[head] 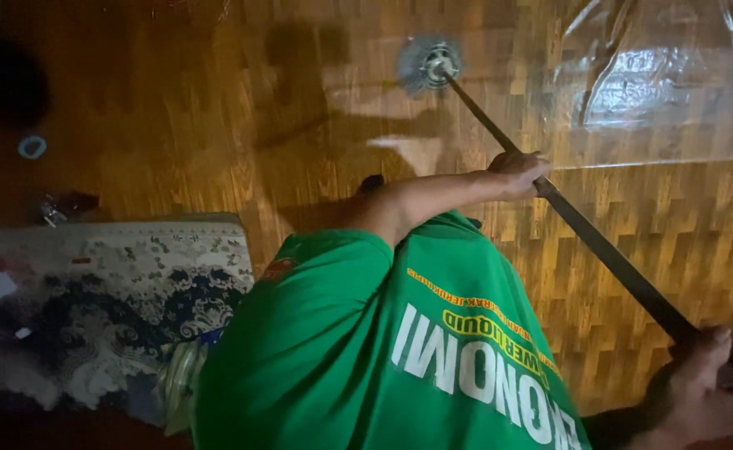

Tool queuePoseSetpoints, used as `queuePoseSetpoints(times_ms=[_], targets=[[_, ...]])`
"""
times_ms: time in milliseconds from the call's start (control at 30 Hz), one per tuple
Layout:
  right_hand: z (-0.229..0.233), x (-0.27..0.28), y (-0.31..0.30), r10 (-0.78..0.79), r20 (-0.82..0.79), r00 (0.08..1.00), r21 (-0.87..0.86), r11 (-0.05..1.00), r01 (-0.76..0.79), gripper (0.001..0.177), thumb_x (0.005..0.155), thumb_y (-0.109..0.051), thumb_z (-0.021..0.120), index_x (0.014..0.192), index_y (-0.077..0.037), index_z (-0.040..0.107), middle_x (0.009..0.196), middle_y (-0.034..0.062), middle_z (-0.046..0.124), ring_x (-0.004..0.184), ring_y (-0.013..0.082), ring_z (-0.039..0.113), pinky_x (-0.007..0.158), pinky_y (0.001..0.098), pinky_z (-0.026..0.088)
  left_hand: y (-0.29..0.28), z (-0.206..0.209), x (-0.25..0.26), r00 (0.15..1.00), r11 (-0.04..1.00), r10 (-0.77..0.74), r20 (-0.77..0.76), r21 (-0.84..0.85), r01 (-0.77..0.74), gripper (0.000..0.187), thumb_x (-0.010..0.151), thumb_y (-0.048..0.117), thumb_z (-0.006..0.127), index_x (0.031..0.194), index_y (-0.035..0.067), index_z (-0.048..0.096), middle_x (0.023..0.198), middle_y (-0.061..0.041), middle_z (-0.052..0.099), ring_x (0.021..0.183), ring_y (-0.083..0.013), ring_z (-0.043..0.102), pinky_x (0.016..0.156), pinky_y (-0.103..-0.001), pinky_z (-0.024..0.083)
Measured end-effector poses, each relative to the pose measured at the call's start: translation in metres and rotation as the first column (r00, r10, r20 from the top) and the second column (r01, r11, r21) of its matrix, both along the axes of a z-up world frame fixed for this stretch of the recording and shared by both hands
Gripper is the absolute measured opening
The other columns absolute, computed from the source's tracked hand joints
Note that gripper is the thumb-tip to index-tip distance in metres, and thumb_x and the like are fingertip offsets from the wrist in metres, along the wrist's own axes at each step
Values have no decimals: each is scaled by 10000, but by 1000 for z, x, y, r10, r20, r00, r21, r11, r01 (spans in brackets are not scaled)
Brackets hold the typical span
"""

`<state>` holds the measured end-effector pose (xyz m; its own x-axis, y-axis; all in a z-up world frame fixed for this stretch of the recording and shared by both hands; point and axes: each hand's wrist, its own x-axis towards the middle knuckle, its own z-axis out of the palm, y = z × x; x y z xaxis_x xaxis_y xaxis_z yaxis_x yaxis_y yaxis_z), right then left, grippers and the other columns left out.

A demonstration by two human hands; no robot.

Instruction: Mopping the wooden floor using a wet mop.

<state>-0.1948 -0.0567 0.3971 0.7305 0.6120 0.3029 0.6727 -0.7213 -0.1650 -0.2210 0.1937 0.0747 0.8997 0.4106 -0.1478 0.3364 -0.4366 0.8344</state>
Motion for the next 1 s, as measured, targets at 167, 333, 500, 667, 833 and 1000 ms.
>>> queuePoseSetpoints(times_ms=[167,333,500,667,833,1000], targets=[[-36,45,-18,30,-237,971,240,970,29,251,1201,-71,556,1145,155,648,977,228,723,877,222,730,784,319,592,13,-19,5,997,997,-74,18,37,73,260,836,357,732,955,145,641,1089,-86,627,1036,-345,658,831,-503,548],[-76,80,-37,162,-345,925,389,921,-16,195,1183,-69,550,1187,126,566,1017,198,693,840,194,681,775,302,572,32,-34,-3,987,978,-160,-2,137,159,194,825,297,718,971,176,676,1120,-84,633,1061,-336,664,813,-496,557],[-59,72,25,181,-445,877,500,863,76,154,1187,-119,618,1199,33,597,948,93,637,696,150,581,630,279,473,51,11,-38,983,995,-61,-175,72,75,367,831,458,772,970,134,672,1123,-97,644,1002,-329,680,806,-494,551],[-103,83,45,185,-511,839,506,854,120,93,1107,-46,593,1057,15,642,971,103,701,784,148,648,669,293,525,50,-40,-92,982,997,26,-189,81,-11,354,825,446,796,967,141,687,1026,-118,687,964,-337,680,781,-500,532],[-154,54,76,330,-658,677,612,758,225,176,1097,-126,616,1024,32,641,876,102,650,721,162,588,652,327,502,58,-61,-164,950,994,106,-294,33,-101,251,880,356,766,999,143,709,999,-139,714,971,-348,684,822,-495,525],[-166,16,121,337,-870,361,437,866,245,269,989,-223,606,1039,4,740,921,40,735,783,115,665,669,271,525,69,-127,-219,948,954,299,104,-6,-300,350,845,192,732,1169,77,667,1075,-211,687,972,-370,661,817,-494,525]])
